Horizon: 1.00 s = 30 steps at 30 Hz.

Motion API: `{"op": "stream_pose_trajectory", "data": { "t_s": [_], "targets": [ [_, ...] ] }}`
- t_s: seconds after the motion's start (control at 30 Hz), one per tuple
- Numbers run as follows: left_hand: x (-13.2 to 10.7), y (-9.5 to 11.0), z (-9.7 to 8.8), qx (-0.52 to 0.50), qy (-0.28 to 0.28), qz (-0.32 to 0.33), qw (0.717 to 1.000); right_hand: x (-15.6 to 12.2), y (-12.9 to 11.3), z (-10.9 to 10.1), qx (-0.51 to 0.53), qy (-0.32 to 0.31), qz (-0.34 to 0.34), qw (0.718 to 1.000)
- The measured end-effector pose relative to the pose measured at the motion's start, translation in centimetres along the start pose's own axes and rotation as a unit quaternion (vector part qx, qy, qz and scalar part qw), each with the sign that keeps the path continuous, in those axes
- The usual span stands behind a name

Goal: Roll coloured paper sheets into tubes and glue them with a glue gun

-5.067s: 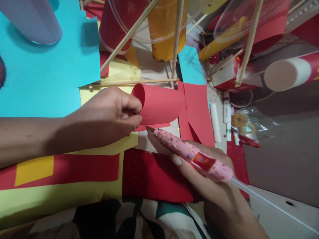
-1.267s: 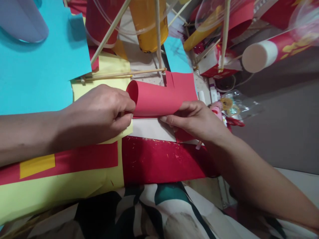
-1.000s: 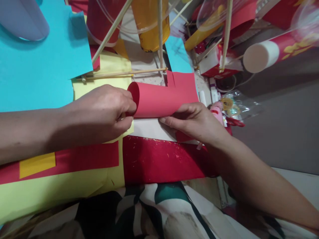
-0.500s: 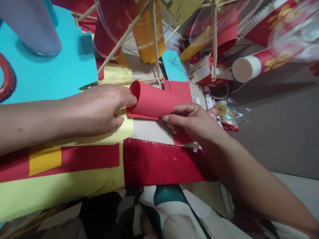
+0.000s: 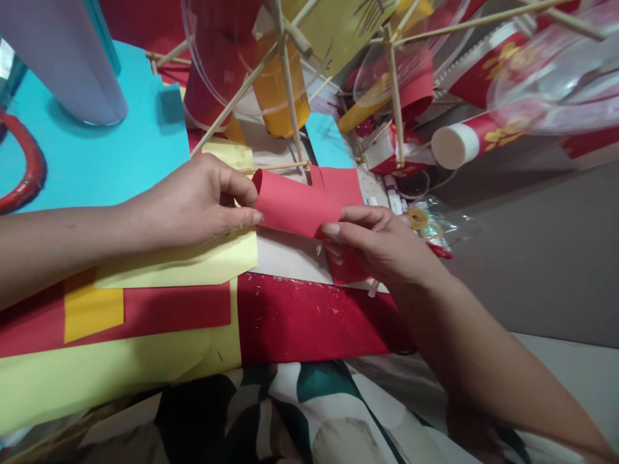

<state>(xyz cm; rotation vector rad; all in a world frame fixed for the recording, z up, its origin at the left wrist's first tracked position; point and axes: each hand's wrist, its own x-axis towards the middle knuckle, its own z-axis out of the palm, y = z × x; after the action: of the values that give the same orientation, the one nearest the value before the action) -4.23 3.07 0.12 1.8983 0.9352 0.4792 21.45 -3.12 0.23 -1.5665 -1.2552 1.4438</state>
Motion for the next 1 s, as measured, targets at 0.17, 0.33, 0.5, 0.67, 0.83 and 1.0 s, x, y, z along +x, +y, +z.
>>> {"op": "stream_pose_trajectory", "data": {
  "t_s": [0.17, 0.33, 0.5, 0.67, 0.83, 1.0],
  "targets": [
    [0.1, 0.3, -0.3, -0.099, -0.010, -0.049, 0.994, -0.8, -0.2, 0.6, -0.011, 0.042, -0.080, 0.996],
    [-0.2, 0.7, -0.2, -0.115, 0.011, -0.059, 0.992, -1.0, 0.7, 2.3, -0.014, 0.100, -0.135, 0.986],
    [-0.5, 1.3, 0.1, -0.110, 0.014, -0.035, 0.993, -0.7, 0.7, 3.8, -0.016, 0.142, -0.166, 0.976],
    [-0.5, 1.5, 0.1, -0.156, 0.017, -0.048, 0.987, -0.7, 0.5, 4.3, 0.018, 0.185, -0.152, 0.971],
    [-0.7, 1.7, 0.3, -0.178, -0.014, -0.058, 0.982, -0.7, 1.1, 4.7, 0.071, 0.157, -0.167, 0.971],
    [-1.0, 1.4, 0.6, -0.264, -0.049, -0.077, 0.960, -0.9, 1.8, 5.1, 0.048, 0.137, -0.185, 0.972]
  ]
}}
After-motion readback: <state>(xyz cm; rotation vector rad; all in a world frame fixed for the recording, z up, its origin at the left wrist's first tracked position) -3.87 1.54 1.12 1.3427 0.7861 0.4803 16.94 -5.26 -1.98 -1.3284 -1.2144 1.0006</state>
